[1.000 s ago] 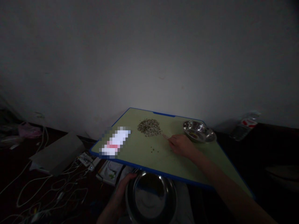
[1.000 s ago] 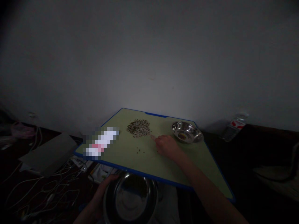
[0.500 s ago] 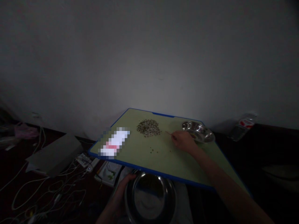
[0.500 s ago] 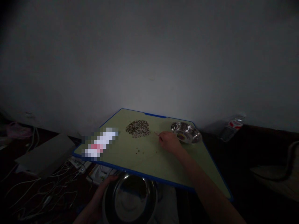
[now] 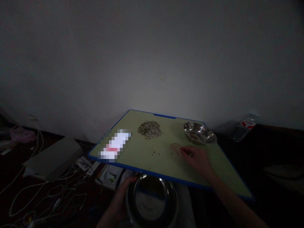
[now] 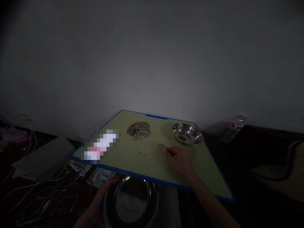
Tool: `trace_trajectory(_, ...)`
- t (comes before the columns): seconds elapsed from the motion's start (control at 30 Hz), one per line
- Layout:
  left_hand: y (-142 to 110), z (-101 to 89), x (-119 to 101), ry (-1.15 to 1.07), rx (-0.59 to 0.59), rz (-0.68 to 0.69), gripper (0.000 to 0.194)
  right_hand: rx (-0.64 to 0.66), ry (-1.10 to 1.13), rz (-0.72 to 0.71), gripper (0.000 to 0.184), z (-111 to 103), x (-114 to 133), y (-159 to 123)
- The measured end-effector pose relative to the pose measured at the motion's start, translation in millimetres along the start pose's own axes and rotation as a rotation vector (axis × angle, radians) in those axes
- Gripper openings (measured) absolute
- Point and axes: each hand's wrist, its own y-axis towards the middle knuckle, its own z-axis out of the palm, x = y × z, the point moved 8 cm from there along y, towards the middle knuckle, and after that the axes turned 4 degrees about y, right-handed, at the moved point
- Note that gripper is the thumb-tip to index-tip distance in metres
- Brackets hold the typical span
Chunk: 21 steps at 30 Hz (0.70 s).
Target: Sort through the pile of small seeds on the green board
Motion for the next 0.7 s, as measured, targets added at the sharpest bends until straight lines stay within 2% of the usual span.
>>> trace_trajectory(0.13, 1, -6.6, -4, 0.013, -0.067, 0.034, 0.023, 0.061, 0.124, 0.147, 0.031, 11, -9, 8)
trace_trajectory(0.37, -7, -1.1, -11, 0.026, -0.078, 0.072, 0.023, 0.098, 0.215, 0.23, 0.033, 41, 3, 18)
trace_trajectory(0.6, -10, -3.0, -19, 0.015, -0.118, 0.088, 0.021, 0.103, 0.231, 0.211, 0.031, 67, 20, 23)
trace_trajectory(0.7, -9, -6.2, -19, -0.008, -0.114, 0.09, 0.019, 0.162, 0.226, 0.166, 0.029, 75, 28, 27)
